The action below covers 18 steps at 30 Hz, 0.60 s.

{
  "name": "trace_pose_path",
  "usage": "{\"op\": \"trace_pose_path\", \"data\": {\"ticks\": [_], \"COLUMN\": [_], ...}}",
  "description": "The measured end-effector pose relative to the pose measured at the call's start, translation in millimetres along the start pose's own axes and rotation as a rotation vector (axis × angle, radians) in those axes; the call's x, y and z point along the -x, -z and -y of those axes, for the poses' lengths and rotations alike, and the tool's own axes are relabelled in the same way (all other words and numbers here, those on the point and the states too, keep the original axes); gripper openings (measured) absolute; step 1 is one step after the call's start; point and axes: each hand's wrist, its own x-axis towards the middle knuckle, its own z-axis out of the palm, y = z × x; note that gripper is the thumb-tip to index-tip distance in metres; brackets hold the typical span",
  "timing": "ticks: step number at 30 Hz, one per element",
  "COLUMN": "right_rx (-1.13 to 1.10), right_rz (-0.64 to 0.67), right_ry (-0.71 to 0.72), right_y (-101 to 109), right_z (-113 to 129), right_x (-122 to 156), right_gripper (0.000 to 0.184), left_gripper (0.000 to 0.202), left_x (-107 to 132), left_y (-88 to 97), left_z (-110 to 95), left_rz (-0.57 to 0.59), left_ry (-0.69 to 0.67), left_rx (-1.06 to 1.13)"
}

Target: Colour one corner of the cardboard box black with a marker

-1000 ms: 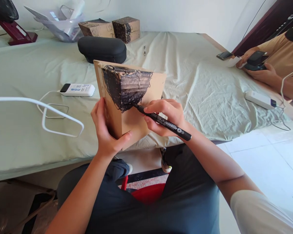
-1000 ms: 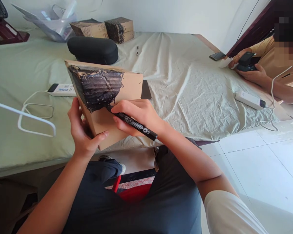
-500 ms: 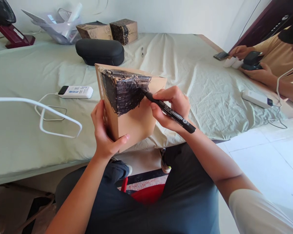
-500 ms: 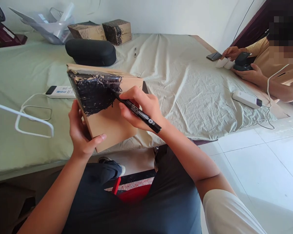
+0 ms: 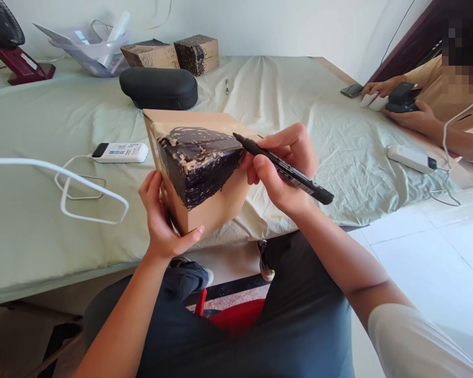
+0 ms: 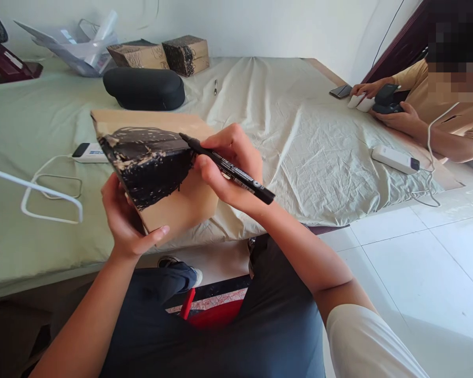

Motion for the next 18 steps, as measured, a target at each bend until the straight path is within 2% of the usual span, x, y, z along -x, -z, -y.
{"op": "trace_pose_path", "data": {"ticks": [3, 7, 13, 18], "right_rx": [-0.049, -0.075, -0.106, 0.027], "right_rz": [0.016, 0.077, 0.160, 0.278], "right_ry": [-0.035, -0.063, -0.066, -0.160], "right_y": [3, 6, 0, 4], "right_z": [11, 22, 28, 37], "right_x": [-2, -1, 3, 4], "right_gripper": [0.013, 0.008, 0.017, 0.015], "left_gripper": [0.123, 0.129, 0.134, 0.138], "left_x": [-2, -4, -4, -3], "left_y": [3.0, 4.7, 3.2, 2.5], "left_z": [4, 9, 12, 12], "left_rz": [-0.044, -0.044, -0.031, -0.026], "left_ry": [-0.097, -0.221, -0.267, -0.287], "left_rx": [0.015, -0.037, -0.051, -0.082]}}
